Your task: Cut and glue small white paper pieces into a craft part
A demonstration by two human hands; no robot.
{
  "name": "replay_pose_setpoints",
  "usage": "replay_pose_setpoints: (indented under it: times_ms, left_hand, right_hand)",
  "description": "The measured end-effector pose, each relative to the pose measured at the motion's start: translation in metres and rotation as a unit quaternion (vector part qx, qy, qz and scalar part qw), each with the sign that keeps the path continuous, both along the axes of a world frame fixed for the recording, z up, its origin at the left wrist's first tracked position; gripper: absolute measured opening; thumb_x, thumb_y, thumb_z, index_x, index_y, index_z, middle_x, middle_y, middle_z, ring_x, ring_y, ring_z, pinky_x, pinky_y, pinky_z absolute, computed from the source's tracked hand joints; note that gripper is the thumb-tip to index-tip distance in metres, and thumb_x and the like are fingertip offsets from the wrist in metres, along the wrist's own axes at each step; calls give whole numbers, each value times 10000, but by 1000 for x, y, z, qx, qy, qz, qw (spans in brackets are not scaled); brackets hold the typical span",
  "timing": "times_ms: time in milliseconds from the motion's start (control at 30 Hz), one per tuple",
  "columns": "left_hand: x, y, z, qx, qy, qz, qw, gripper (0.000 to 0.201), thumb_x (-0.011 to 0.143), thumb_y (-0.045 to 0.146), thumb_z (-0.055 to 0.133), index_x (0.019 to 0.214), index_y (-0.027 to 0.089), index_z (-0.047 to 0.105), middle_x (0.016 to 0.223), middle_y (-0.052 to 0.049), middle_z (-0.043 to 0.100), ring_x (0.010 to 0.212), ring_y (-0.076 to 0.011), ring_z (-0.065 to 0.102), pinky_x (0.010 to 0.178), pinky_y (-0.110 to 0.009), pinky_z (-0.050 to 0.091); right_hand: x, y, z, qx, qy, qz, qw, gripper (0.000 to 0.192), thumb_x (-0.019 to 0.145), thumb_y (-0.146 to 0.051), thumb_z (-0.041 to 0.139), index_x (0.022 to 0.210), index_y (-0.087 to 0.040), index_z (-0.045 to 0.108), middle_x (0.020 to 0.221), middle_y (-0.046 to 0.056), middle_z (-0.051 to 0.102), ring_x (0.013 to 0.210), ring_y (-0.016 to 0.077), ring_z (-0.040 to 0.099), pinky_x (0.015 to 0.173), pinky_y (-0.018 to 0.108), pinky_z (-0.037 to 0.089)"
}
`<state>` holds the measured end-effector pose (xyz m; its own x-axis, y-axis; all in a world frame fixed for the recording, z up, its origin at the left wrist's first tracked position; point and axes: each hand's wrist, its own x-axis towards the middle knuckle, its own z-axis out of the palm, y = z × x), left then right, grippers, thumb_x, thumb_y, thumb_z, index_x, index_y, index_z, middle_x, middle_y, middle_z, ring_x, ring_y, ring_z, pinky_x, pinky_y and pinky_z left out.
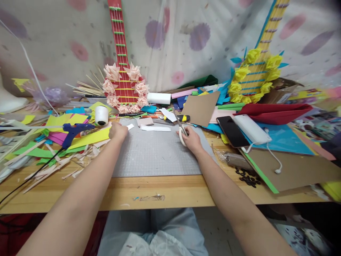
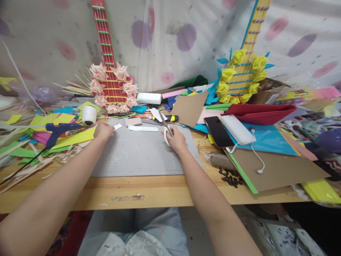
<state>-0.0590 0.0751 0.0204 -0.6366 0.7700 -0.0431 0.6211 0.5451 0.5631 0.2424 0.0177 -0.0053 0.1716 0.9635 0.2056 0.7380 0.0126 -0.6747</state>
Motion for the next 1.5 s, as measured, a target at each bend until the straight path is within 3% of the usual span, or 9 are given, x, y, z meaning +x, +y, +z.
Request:
replay_pose_setpoints:
  times_ms: [200, 500, 633, 800, 967, 1033, 1233, 1367, 1500]
  left_hand:
    - [7, -7, -1, 51, 126, -53, 989, 370, 623, 206, 549, 982, 145, 488, 1012, -178, 545, 965, -315, 529, 791, -423, 406]
    - [11, -4, -2, 93, 175, -94, 976, 405, 612, 152, 516, 1011, 90, 488, 954, -182, 568, 992, -322, 481, 862, -451, 334]
    - [10, -5, -5, 98, 209, -117, 966, 411, 606, 163, 523, 1007, 74, 499, 986, -204, 567, 1034, -341, 435, 870, -466, 307]
    - [17, -8, -5, 161, 253, -126, 946, 444, 628, 172, 510, 1062, 83, 474, 1116, -191, 504, 1098, -323, 389, 911, -444, 283]
    - [42, -8, 1, 149, 225, -254, 929, 349, 697, 195, 472, 1041, 147, 493, 1053, -129, 536, 1057, -280, 431, 893, -403, 316]
    - [52, -8, 2, 135, 201, -277, 930, 347, 708, 205, 474, 1053, 160, 480, 1040, -114, 540, 1036, -262, 454, 886, -389, 326]
    - [67, -6, -6, 92, 75, -217, 969, 620, 628, 338, 632, 1158, 157, 366, 1110, -118, 499, 1044, -241, 473, 864, -358, 361]
    - [69, -5, -14, 109, 57, -219, 968, 674, 552, 269, 698, 1141, 161, 389, 1096, -116, 504, 1060, -245, 467, 884, -357, 346]
    - [67, -2, -20, 127, 21, -221, 967, 646, 535, 192, 684, 1119, 161, 408, 1019, -96, 532, 976, -231, 511, 828, -352, 380]
  right_hand:
    - [0, 0, 1, 1, -5, 1, 1000, 290, 719, -503, 476, 788, -223, 505, 727, -5, 606, 651, 153, 527, 565, 237, 315]
    - [-2, -1, 2, -7, -38, 0, 999, 354, 730, -554, 442, 814, -219, 516, 739, 6, 616, 651, 153, 532, 560, 235, 319]
    - [2, -1, 6, -38, -108, -16, 993, 388, 736, -569, 422, 864, -222, 539, 776, 27, 634, 705, 186, 562, 572, 253, 333]
    - [20, 0, 14, -91, -216, -51, 971, 421, 733, -535, 438, 922, -185, 576, 856, 98, 643, 774, 239, 579, 617, 291, 362]
    - [43, -1, 20, -95, -259, -28, 961, 331, 723, -433, 484, 883, -175, 615, 895, 103, 635, 811, 222, 567, 640, 273, 371]
    - [50, 0, 20, -98, -275, -12, 956, 298, 726, -397, 482, 844, -167, 631, 868, 104, 630, 802, 212, 562, 640, 264, 368]
    - [57, 4, 16, -98, -269, 24, 958, 258, 700, -337, 523, 844, -161, 646, 844, 91, 620, 770, 188, 550, 643, 253, 366]
    - [56, 5, 12, -82, -227, 9, 970, 243, 669, -304, 569, 858, -168, 636, 833, 68, 619, 765, 181, 543, 683, 261, 383]
    - [54, 4, 9, -10, -223, -15, 975, 298, 654, -275, 586, 922, -145, 597, 922, 100, 592, 878, 223, 514, 776, 311, 385]
